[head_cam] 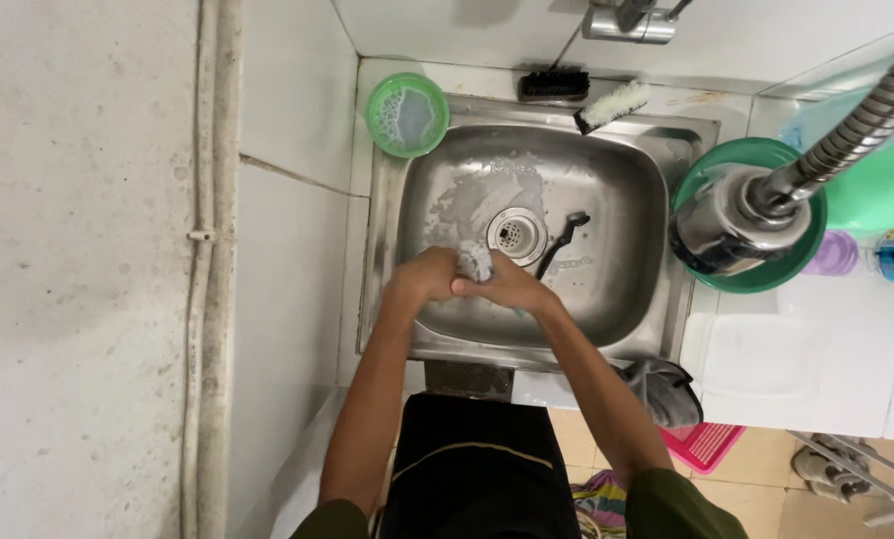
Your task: The person washes a pair of white shoelaces in a kitchen sink using running water and a brush. They scrub the laces thoroughly, rinse them, and then move to a shoe rack area to untangle and separate the laces.
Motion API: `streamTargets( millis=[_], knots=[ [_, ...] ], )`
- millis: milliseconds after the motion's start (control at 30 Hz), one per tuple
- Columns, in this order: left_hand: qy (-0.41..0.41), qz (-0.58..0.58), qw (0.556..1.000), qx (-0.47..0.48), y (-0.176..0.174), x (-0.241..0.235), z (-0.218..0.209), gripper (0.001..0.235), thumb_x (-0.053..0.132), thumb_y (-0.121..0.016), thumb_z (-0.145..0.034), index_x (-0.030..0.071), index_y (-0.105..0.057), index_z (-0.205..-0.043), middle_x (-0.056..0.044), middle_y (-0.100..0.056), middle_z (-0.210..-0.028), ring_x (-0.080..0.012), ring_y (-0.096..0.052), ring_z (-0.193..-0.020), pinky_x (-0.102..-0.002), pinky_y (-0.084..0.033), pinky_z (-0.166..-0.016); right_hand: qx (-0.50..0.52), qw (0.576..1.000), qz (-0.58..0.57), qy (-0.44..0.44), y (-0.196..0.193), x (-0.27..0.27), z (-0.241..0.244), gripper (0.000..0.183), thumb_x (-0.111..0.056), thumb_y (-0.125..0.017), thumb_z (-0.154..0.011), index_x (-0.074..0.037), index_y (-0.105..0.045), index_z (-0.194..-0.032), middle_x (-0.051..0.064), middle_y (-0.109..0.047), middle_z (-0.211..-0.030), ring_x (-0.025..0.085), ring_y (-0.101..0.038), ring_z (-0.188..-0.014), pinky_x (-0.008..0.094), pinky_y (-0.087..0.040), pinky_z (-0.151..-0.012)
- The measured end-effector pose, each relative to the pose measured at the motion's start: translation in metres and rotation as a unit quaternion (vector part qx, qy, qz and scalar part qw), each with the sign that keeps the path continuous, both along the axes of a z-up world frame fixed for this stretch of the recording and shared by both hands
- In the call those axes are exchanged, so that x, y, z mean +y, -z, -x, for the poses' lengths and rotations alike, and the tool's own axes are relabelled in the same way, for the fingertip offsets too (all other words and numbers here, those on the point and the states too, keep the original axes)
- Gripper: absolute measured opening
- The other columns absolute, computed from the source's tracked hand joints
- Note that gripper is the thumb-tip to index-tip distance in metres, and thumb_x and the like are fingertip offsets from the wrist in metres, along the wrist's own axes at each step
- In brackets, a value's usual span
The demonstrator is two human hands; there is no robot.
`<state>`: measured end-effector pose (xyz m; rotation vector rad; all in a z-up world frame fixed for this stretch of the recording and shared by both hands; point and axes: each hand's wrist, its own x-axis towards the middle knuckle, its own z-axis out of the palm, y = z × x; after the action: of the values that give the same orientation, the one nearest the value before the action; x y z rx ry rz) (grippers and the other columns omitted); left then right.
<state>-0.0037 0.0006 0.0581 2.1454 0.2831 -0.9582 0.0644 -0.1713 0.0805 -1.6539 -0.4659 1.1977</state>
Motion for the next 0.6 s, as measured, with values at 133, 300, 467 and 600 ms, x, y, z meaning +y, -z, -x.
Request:
streamTargets(
  millis=[133, 300, 467, 600],
  knots=[
    [0.060, 0.016, 0.998, 0.006, 0.002, 0.020, -0.025, 0.061, 0.060, -0.067, -0.085, 0.001, -0.082, -0.092, -0.024, -0.080, -0.090, -0.0458, -0.079, -0.095, -0.064, -0.057, -0.086, 0.045, 0.995, -0.017, 0.092, 0.036, -0.012, 0.026, 0.047, -0.044, -0.079, -0.109, 0.001, -0.080, -0.125, 0.010, -0.075, -0.079, 0.015, -0.063, -0.061, 0.039, -0.059, -0.060],
    [-0.077, -0.025, 0.948, -0.309, -0.056, -0.001, -0.039, 0.036, 0.008, -0.069, -0.093, 0.002, -0.063, -0.129, -0.030, -0.066, -0.120, -0.0545, -0.065, -0.123, -0.064, -0.051, -0.105, 0.156, 0.925, -0.064, 0.341, 0.034, 0.025, 0.037, 0.048, -0.040, -0.056, -0.122, 0.006, -0.049, -0.113, -0.007, -0.041, -0.056, 0.004, -0.031, -0.040, 0.023, -0.029, -0.038],
    [-0.284, 0.092, 0.949, -0.099, -0.040, -0.019, -0.009, 0.066, 0.064, -0.069, -0.100, 0.011, -0.056, -0.136, -0.020, -0.069, -0.148, -0.0410, -0.058, -0.148, -0.059, -0.041, -0.125, 0.238, 0.853, -0.081, 0.458, 0.052, 0.052, 0.031, 0.040, -0.033, -0.053, -0.121, 0.004, -0.035, -0.122, -0.004, -0.039, -0.061, 0.010, -0.031, -0.039, 0.029, -0.033, -0.039],
    [-0.276, 0.180, 0.944, -0.028, -0.050, -0.018, -0.016, 0.091, 0.075, -0.038, -0.106, -0.005, -0.068, -0.138, -0.034, -0.072, -0.140, -0.0470, -0.064, -0.141, -0.060, -0.045, -0.122, 0.210, 0.872, -0.027, 0.441, 0.053, 0.048, 0.005, 0.028, -0.024, -0.062, -0.113, 0.001, -0.058, -0.103, 0.001, -0.048, -0.062, 0.010, -0.042, -0.041, 0.029, -0.035, -0.038]
  ],
)
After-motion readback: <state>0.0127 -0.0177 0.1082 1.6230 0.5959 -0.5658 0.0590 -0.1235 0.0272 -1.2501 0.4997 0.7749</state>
